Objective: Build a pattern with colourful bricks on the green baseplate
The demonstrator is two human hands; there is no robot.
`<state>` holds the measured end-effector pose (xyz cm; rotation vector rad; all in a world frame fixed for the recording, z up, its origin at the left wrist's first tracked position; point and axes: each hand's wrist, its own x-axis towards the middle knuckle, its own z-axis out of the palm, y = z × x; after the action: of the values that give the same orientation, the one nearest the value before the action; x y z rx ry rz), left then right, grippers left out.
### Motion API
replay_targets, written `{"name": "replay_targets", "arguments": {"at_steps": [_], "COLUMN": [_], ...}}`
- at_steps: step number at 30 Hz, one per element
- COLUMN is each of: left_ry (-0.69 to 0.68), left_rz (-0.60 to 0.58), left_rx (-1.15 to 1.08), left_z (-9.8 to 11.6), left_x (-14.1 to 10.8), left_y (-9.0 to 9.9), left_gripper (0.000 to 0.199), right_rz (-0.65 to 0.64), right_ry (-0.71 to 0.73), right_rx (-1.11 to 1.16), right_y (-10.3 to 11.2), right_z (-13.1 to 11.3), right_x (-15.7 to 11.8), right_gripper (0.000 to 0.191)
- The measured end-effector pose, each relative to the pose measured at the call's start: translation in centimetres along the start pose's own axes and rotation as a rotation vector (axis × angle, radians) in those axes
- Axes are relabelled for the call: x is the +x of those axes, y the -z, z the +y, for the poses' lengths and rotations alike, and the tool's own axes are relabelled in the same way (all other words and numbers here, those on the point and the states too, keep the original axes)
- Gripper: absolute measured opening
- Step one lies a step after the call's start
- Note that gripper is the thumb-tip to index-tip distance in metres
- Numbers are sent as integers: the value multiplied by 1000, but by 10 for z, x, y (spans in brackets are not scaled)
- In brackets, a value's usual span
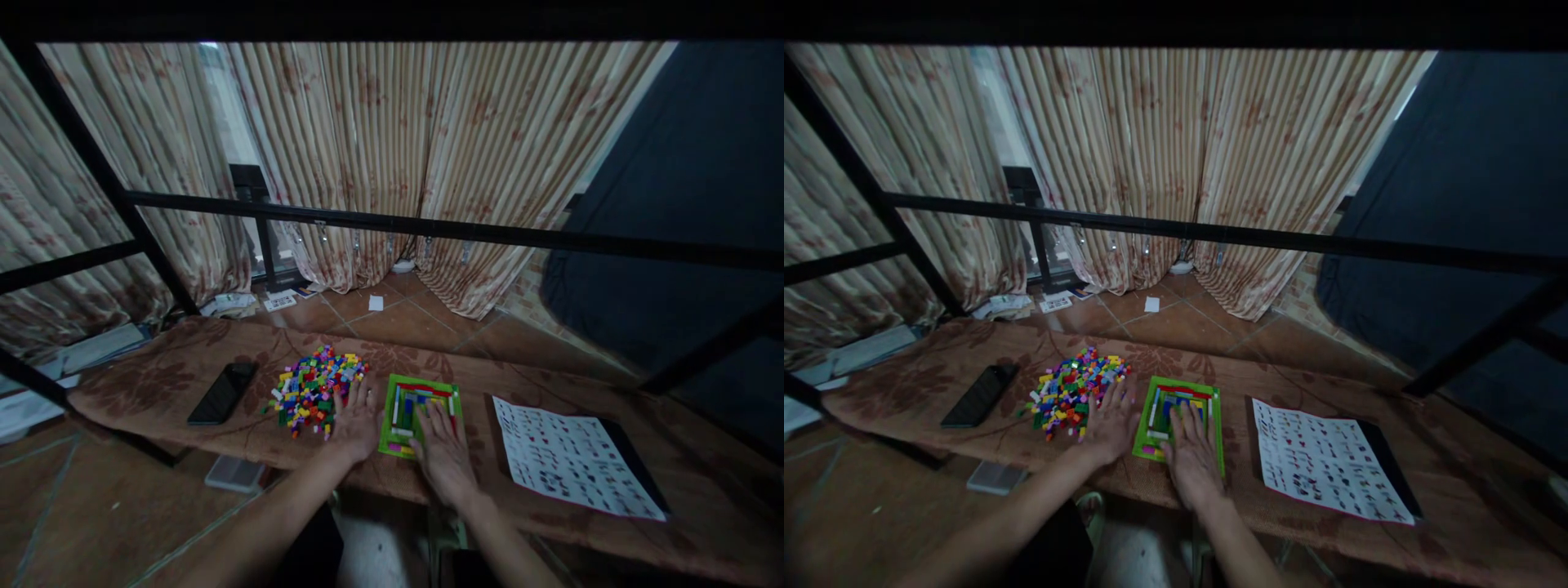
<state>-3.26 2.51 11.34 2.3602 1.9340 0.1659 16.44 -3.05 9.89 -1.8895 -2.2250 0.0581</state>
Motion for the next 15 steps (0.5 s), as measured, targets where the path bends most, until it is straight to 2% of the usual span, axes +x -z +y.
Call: {"name": "replay_targets", "arguments": {"at_steps": [1,2,4,6,8,10,13,15], "left_ry": [-66,-103,-88,16,99,72,-45,-31], "left_rz": [-9,-12,9,68,123,125,11,-43], "left_rx": [-1,-6,-24,-41,-69,-131,-249,-305], "left_z": [8,13,16,7,-5,-14,-14,-10], "left_x": [-3,-5,-6,-8,-17,-33,-64,-83], "left_y": [-1,1,8,19,27,31,30,29], "left_gripper": [59,58,58,57,56,48,32,33], "right_rz": [-2,21,123,241,305,275,258,270], "right_ry": [60,52,-103,-242,-291,-257,-298,-406], "right_rx": [19,33,47,79,150,303,520,601], "right_y": [5,11,25,33,32,24,9,4], "right_z": [-6,-7,5,26,41,43,27,17], "right_x": [8,16,26,20,-4,-41,-95,-116], "right_gripper": [55,54,54,55,55,53,47,47]}}
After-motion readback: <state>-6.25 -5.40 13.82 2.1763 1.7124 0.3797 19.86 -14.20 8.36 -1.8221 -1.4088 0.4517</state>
